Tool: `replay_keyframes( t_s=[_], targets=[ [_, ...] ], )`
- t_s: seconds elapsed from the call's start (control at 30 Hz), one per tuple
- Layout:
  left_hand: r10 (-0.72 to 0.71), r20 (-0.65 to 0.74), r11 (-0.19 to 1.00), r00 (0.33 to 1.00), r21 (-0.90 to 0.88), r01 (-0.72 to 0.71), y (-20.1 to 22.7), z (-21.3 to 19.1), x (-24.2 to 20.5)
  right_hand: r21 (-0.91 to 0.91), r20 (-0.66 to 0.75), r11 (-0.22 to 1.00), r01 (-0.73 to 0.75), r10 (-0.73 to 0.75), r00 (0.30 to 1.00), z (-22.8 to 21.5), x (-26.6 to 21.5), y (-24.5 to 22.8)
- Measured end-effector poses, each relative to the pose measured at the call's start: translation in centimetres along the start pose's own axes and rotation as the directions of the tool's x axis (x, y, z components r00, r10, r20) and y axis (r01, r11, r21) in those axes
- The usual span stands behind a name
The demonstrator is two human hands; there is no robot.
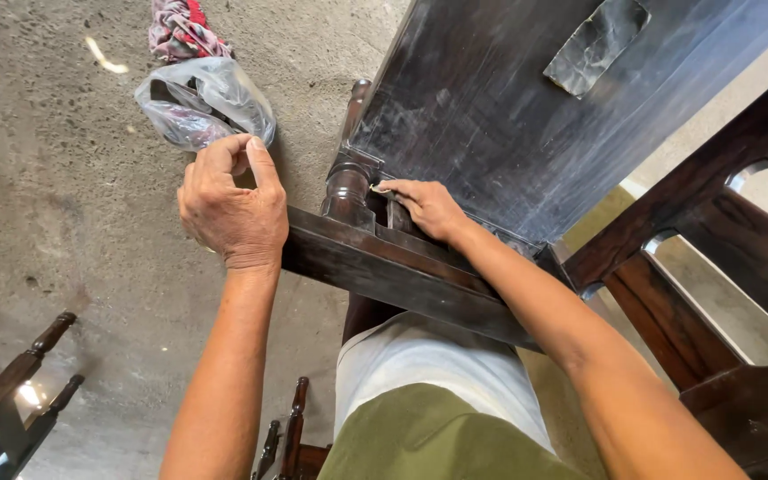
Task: The person sands the wooden frame of a dark brown chair using a sanding block. They work on the armrests, the backrest slats, and the carved details of the chair's back.
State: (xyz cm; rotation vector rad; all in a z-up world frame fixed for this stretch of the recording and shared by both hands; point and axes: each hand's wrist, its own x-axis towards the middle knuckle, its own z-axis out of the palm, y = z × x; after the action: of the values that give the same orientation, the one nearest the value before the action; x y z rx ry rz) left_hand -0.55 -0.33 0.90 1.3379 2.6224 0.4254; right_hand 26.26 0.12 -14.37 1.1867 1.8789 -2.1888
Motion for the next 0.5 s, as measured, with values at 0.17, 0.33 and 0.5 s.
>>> replay_keyframes(
  t_s=[0.17,0.33,0.5],
  targets=[
    [-0.010,-0.011,1.000,1.000,0.013,0.011,-0.3,0.0,-0.3,0.054,-0.089,0.987,0.151,-0.146,0.985,-0.8,-2.0,2.9],
    [0.012,-0.005,1.000,1.000,0.027,-0.011,-0.1,0.0,-0.1,-0.558,0.254,0.796,-0.233,0.432,0.866,-5.5,-1.6,8.0],
    [-0.030,0.011,0.999,0.999,-0.016,0.030,0.1,0.0,-0.1,-0.177,-0.002,0.964,-0.200,0.203,0.979,-2.0,0.1,-0.5]
  ],
)
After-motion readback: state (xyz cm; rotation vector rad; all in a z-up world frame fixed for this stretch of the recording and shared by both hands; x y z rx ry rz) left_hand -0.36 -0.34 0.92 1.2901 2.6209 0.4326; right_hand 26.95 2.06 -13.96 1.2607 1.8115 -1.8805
